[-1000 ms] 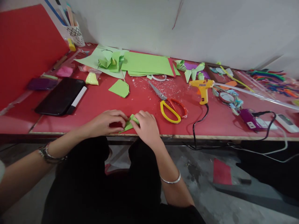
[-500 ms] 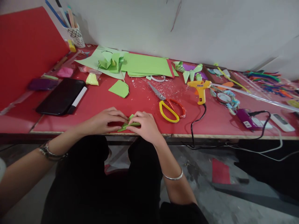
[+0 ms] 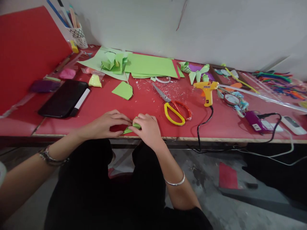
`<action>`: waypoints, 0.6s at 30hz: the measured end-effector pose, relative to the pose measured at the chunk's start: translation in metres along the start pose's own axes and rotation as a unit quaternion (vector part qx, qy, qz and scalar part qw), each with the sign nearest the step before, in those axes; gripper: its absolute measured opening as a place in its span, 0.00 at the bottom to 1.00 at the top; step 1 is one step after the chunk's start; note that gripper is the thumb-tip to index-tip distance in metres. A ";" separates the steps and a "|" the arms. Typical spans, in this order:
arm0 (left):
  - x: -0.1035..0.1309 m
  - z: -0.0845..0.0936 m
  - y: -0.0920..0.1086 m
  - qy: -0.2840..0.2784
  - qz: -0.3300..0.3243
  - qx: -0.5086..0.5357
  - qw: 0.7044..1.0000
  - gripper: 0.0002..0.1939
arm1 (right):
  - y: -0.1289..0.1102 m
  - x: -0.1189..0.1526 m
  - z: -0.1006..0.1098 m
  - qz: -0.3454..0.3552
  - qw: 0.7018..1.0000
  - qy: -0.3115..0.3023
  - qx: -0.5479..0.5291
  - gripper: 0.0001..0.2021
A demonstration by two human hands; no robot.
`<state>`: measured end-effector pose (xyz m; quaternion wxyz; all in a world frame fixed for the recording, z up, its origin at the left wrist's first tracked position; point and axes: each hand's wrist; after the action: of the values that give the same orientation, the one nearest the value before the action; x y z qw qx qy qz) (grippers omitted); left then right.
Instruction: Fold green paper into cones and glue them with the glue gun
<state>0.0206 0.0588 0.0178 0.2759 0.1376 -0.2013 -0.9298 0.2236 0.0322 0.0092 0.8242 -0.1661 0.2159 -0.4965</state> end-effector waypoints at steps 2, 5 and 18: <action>0.000 -0.001 0.002 0.000 0.006 -0.007 1.000 0.15 | 0.000 0.000 -0.001 0.006 1.000 -0.004 0.012 0.18; -0.001 -0.001 0.007 0.002 0.028 -0.015 1.000 0.12 | -0.002 0.001 0.000 0.008 1.000 -0.007 0.023 0.18; -0.003 -0.003 0.008 0.009 0.027 -0.005 1.000 0.13 | -0.003 0.002 -0.001 0.002 0.999 -0.008 0.039 0.13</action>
<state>0.0280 0.0533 0.0193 0.3034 0.1394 -0.1981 -0.9216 0.2217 0.0293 0.0099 0.8326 -0.1378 0.1900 -0.5017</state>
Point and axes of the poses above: each hand's wrist, its own x-axis away from the middle knuckle, its own z-axis out of the back of the hand, y = z × x
